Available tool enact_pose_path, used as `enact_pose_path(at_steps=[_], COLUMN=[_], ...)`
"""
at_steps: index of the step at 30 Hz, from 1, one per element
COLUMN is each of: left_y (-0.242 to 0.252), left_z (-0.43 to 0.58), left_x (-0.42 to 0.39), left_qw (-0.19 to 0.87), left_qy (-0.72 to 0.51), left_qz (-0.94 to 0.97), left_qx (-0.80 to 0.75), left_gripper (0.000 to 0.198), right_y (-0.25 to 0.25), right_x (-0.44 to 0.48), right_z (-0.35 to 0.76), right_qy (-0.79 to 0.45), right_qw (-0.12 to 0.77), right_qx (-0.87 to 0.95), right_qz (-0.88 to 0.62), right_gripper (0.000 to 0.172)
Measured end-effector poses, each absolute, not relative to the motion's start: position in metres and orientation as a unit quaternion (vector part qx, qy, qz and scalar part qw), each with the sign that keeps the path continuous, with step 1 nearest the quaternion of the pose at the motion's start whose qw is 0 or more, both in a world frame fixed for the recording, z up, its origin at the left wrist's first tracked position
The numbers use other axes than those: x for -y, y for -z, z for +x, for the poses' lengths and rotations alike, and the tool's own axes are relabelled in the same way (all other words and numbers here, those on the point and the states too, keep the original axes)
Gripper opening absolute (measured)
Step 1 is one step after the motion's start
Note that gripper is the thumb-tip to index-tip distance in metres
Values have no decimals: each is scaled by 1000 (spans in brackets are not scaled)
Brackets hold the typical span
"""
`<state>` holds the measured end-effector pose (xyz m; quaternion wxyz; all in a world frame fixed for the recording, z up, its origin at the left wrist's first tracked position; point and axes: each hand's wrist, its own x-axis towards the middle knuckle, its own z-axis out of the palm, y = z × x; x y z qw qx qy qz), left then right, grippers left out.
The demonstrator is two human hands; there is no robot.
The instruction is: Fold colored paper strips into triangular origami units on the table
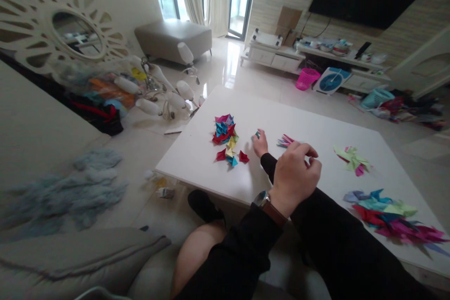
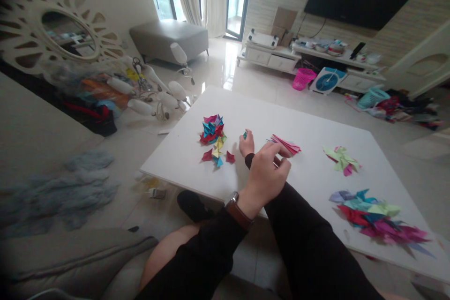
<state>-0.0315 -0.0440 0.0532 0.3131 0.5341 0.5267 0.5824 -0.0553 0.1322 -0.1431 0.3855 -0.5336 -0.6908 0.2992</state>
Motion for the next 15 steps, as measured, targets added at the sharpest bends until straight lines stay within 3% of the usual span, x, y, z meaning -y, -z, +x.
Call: enact_pose_path(at_steps=[10, 15], left_y=[-51, -53], left_z=[-38, -40], left_x=[33, 32], left_qw=[335, 325], left_qy=[-599, -614], left_qz=[502, 502], left_qx=[-526, -515], left_gripper=[10, 12], right_y=[152, 132], right_x=[-101, -99], right_z=[-161, -149], right_qy=[-393, -389], right_qw=[397, 400], right_qx=[649, 674], right_qz=[-517, -484], right_gripper=[43, 43])
